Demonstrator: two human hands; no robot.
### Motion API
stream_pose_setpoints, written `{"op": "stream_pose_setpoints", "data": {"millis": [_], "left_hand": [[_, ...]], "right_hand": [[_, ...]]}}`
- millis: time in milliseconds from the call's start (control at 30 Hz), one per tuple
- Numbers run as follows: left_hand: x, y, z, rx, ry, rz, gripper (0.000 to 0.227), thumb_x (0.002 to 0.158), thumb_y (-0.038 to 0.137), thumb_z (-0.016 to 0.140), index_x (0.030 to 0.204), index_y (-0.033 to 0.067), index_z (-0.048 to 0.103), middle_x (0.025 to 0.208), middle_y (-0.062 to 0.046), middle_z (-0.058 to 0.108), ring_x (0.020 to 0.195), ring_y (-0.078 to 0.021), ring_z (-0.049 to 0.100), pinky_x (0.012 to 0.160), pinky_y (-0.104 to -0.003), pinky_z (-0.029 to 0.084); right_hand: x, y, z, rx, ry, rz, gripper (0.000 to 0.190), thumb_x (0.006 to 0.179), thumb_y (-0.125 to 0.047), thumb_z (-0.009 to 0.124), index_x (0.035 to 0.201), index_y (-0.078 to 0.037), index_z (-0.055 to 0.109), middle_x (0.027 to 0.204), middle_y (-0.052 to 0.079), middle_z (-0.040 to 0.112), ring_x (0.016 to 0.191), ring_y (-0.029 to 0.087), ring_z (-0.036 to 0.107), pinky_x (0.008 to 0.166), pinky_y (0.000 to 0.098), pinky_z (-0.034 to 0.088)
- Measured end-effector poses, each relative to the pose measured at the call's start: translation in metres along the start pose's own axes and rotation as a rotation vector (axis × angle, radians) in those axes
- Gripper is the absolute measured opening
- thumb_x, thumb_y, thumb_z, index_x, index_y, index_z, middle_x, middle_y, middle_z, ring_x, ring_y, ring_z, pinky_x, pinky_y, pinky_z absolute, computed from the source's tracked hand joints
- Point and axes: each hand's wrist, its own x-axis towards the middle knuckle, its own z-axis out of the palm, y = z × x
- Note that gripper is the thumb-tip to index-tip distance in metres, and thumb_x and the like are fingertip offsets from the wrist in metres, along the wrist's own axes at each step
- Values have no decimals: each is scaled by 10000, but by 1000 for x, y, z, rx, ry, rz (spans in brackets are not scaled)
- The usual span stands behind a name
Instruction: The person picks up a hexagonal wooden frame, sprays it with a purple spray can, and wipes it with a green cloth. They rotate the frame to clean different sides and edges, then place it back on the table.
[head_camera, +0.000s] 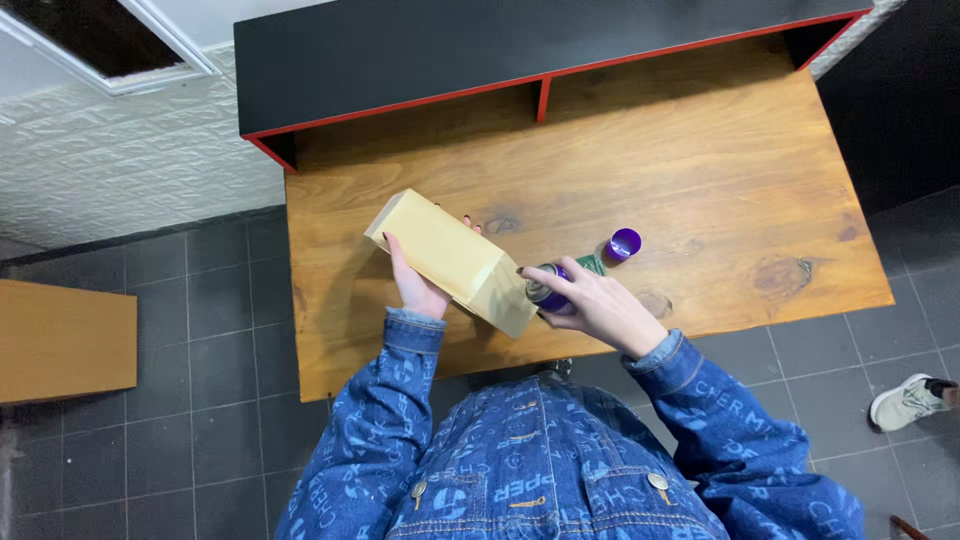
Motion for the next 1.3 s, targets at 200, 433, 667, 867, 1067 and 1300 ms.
{"op": "stream_pose_setpoints", "data": {"millis": [200,433,667,867,1067,1300], "left_hand": [[50,-35,-138,392,-133,-2,807,871,627,604,1499,145,442,1515,-161,514,1360,-326,530,1164,-482,439],[71,-77,-222,1687,-386,-73,1109,624,431,962,1498,18,418,1523,-190,492,1422,-287,453,1232,-420,345],[72,-101,-180,1502,-51,-107,891,814,704,768,1490,192,493,1465,-52,566,1370,-170,499,1226,-333,347],[55,-92,-129,1323,215,-67,1105,793,851,554,1551,77,340,1551,-217,431,1456,-272,394,1291,-375,194],[2,-51,9,322,29,292,792,904,529,632,1552,140,393,1551,-207,455,1357,-346,518,1163,-508,424],[0,-1,12,134,-113,203,851,861,659,540,1561,204,377,1494,-207,503,1339,-419,530,1125,-612,443]], "right_hand": [[-8,9,6,65,-17,49,673,888,-377,696,1497,-409,412,1257,70,536,1044,428,687,846,563,611],[-43,45,30,103,-111,207,755,845,-421,718,1519,-421,379,1346,62,495,1030,468,686,882,594,601],[-53,36,18,142,-102,254,749,848,-391,731,1519,-393,399,1332,80,527,1055,490,677,908,612,584],[-45,25,8,135,-55,197,738,854,-379,730,1517,-397,407,1328,101,529,1034,491,685,891,620,585],[-32,14,-24,88,62,126,700,846,-330,739,1484,-381,457,1301,93,544,1007,500,691,863,623,592],[-8,8,-29,43,145,11,685,849,-329,748,1471,-367,464,1252,67,544,997,461,690,800,601,605]]}}
